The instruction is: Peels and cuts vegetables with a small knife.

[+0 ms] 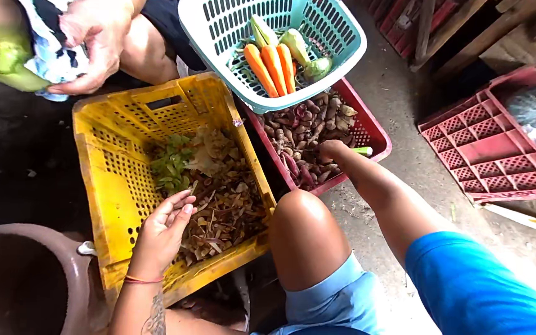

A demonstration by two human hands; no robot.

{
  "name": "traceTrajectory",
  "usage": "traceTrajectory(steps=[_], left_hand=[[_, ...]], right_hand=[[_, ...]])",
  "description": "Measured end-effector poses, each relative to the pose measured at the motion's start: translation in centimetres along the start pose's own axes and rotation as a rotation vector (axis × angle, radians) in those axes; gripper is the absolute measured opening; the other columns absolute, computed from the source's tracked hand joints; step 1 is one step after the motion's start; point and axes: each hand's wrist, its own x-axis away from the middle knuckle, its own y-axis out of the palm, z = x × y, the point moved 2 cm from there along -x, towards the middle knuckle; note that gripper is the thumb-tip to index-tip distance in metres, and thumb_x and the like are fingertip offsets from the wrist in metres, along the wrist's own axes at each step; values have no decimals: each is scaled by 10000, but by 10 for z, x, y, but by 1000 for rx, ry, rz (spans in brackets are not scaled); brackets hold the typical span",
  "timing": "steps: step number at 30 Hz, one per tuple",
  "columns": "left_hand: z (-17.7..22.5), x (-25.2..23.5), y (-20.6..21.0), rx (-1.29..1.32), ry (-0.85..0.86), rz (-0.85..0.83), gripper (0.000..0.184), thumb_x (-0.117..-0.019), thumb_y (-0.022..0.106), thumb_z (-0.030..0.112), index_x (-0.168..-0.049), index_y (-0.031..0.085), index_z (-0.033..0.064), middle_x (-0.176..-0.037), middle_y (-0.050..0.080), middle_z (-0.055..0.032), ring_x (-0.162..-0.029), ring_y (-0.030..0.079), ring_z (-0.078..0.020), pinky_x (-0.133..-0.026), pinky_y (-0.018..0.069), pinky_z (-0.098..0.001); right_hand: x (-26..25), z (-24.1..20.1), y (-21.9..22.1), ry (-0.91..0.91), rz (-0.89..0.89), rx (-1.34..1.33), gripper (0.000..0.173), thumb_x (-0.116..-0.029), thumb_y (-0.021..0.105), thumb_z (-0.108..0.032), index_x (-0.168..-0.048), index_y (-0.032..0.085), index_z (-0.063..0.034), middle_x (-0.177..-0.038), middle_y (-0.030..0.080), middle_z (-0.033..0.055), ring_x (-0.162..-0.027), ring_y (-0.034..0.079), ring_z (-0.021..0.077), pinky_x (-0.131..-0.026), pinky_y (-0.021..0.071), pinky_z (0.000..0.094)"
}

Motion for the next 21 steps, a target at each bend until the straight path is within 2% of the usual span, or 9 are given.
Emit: traceTrajectory(steps=[4,6,8,9,12,13,15,18,21], left_hand=[[0,0,1,-18,3,-16,420,-1009,528,282,-1355,596,54,-1266,678,-59,-999,698,-78,-825,575,-230],[0,-1,2,-24,3,-26,423,-1007,529,286,-1356,596,57,-1271,676,-59,-1007,697,-78,-831,575,-231],[0,-2,4,-34,12,-39,426,-1010,528,301,-1355,602,62,-1276,678,-54,-1013,697,-83,-836,575,-234],[-1,-3,5,-40,18,-42,425,-1010,528,309,-1351,608,66,-1271,682,-51,-1010,698,-82,-833,575,-233],[-3,-5,8,-47,29,-54,419,-1012,526,306,-1341,615,61,-1255,690,-46,-993,699,-70,-817,574,-221],[-3,-5,9,-45,26,-58,418,-1012,522,301,-1340,611,57,-1254,687,-46,-991,699,-67,-813,575,-214],[-4,-5,9,-43,19,-54,420,-1009,523,301,-1338,613,57,-1246,689,-41,-981,697,-63,-801,573,-207],[-4,-4,8,-7,7,-34,399,-1012,526,267,-1333,611,47,-1232,697,-41,-976,706,-75,-794,581,-211],[-4,-3,7,50,5,-28,380,-1018,515,236,-1330,608,41,-1212,708,-32,-970,714,-87,-793,585,-212]], right_hand=[[11,-4,-2,-17,-46,69,621,-940,665,-184,-1531,498,-272,-1408,587,239,-1305,538,479,-978,424,742],[5,6,3,-58,-70,31,697,-952,653,-143,-1575,412,-344,-1398,584,262,-1299,537,495,-995,418,733],[-12,20,14,-108,-64,-24,737,-938,659,-102,-1572,397,-372,-1359,607,269,-1265,562,498,-991,423,731],[-21,25,18,-126,-52,-56,737,-927,662,-89,-1563,410,-364,-1351,618,258,-1255,573,493,-984,426,735],[-34,27,20,-137,-73,-260,740,-883,674,10,-1545,463,-244,-1415,575,257,-1292,545,491,-997,418,737],[-35,26,18,-119,-97,-324,715,-882,669,27,-1531,477,-203,-1404,572,262,-1256,565,479,-968,447,705],[-39,24,15,-70,-117,-422,532,-911,662,-9,-1425,569,-110,-1283,621,263,-1090,634,430,-878,510,619],[-37,21,11,-40,-76,-514,413,-930,669,-73,-1339,625,-43,-1148,658,252,-959,648,376,-834,516,560],[-39,24,15,-89,-3,-567,476,-874,741,-95,-1340,648,-71,-1213,666,263,-1083,656,432,-921,513,645]])
